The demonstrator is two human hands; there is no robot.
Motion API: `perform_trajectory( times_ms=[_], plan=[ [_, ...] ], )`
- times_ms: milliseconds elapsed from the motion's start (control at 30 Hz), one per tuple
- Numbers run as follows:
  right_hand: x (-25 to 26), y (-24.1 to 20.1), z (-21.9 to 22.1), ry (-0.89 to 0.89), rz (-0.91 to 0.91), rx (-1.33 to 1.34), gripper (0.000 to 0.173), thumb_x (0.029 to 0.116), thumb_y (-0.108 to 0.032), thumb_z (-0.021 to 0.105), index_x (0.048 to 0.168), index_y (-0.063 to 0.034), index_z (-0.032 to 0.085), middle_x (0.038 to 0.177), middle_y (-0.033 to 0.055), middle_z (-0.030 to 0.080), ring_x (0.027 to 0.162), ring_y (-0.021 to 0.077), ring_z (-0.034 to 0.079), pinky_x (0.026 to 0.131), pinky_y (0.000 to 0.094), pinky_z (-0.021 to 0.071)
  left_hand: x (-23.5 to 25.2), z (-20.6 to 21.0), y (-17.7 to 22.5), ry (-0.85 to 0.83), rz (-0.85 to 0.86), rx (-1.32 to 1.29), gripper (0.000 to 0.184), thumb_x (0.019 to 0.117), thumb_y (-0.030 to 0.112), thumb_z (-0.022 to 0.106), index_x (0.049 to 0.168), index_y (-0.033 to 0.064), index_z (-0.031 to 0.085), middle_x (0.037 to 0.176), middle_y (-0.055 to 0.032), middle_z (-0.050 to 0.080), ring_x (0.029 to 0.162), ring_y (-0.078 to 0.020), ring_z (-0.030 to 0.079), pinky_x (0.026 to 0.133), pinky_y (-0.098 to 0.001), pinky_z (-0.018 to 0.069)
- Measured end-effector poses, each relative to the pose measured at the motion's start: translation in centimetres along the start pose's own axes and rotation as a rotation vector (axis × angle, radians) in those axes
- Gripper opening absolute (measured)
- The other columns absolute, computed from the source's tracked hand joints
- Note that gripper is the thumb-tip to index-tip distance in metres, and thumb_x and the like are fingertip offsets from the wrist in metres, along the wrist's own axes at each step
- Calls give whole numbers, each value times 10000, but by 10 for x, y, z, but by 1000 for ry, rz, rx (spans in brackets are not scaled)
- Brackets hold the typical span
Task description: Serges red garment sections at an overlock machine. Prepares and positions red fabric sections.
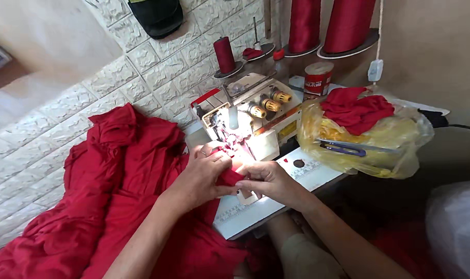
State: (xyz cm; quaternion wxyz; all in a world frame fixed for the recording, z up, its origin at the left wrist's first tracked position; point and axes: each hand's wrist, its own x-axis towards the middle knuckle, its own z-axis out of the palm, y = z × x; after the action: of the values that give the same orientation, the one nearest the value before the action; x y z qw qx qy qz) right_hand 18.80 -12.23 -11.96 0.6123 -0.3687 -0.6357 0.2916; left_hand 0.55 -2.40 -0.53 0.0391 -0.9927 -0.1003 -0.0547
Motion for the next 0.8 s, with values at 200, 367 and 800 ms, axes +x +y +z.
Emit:
perform_trajectory(
  times_ms=[200,367,800],
  plan=[
    [-9,-1,13,205,-32,-37,137,935,-90,693,1043,-28,749,853,-29,701,578,-62,537,520,102,464,-10,29,3,150,-17,-31,290,944,165,666,1199,26,675,1157,-137,703,1105,-309,666,927,-487,536],
    [-5,4,15,274,-38,-40,144,936,-81,674,1054,-55,752,851,-35,713,591,-45,571,527,120,482,-15,42,10,342,-102,106,264,955,185,532,1096,147,752,1131,16,752,1199,-194,628,1012,-507,370],
    [-3,3,27,548,-77,-257,208,1004,-155,601,1142,-57,723,940,3,732,588,-5,580,526,161,503,0,54,-3,384,-427,1,281,959,147,523,990,109,799,1195,14,755,1327,-232,580,1138,-574,318]
  ],
)
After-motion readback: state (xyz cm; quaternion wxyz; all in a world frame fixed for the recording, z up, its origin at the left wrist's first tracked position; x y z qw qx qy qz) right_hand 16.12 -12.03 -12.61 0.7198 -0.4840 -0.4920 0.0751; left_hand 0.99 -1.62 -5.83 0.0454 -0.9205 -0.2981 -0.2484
